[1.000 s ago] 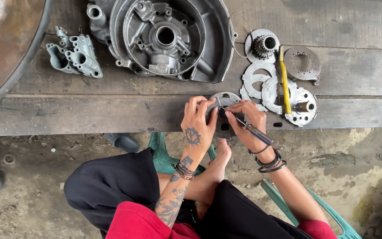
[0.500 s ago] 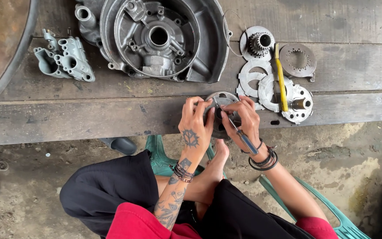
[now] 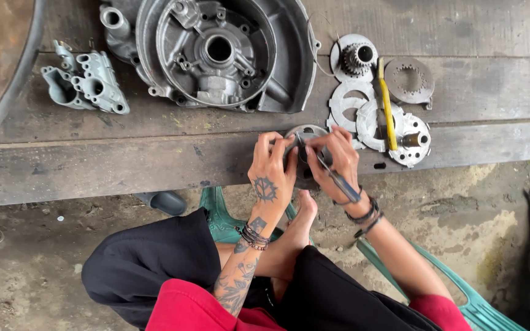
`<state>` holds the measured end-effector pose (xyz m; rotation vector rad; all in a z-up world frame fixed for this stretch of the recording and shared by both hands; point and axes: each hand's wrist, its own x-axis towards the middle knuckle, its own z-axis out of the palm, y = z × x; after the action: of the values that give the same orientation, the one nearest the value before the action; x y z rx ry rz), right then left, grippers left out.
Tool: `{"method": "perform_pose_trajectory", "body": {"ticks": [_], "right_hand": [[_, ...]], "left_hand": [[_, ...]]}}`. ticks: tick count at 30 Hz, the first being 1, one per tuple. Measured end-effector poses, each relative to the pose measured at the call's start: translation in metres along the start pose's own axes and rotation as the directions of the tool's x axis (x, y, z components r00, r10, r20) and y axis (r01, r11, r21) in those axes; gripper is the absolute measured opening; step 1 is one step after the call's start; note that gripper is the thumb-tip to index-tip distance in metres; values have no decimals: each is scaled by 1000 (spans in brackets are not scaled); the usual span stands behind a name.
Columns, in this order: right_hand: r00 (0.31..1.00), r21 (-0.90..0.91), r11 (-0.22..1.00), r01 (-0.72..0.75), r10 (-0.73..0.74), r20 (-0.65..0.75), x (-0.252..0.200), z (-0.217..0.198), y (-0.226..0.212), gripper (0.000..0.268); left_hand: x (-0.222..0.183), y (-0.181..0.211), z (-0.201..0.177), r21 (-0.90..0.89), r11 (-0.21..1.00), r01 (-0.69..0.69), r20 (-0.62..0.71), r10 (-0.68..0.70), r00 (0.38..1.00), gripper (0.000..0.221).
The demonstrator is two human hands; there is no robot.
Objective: A person uses a screwdriver to scrape residue and clean a motorcycle clutch component on a wooden workbench.
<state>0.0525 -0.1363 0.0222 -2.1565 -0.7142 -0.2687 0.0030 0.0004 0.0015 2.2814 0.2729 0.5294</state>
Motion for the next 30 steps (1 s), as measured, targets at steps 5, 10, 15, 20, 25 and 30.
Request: {"method": "perform_pose_trajectory", "body": {"ticks": [5, 10, 15, 20, 25, 30], "right_hand": [[999, 11, 999, -37, 37, -34, -5, -1, -11, 8], [998, -7, 998, -64, 64, -13, -8, 2, 2, 8], [994, 17, 994, -104, 105, -39, -10, 1, -10, 10], [992, 6, 993, -122, 122, -27, -6, 5, 0, 11], [988, 3, 989, -147, 147, -49, -11, 3, -7, 11], [989, 1, 990, -141, 141, -39, -2, 7, -3, 9]], "left_hand": [[3, 2, -5, -5, 1000, -14, 3, 14, 1000, 6], [1, 2, -3, -4, 1000, -8, 4, 8, 1000, 5], [6, 5, -9, 2, 1000, -18, 9, 18, 1000, 5], [2, 2, -4, 7, 1000, -2, 15, 2, 1000, 5], [7, 2, -6, 9, 999, -37, 6, 37, 999, 4], [2, 0, 0, 36, 999, -25, 8, 25, 1000, 5]]}}
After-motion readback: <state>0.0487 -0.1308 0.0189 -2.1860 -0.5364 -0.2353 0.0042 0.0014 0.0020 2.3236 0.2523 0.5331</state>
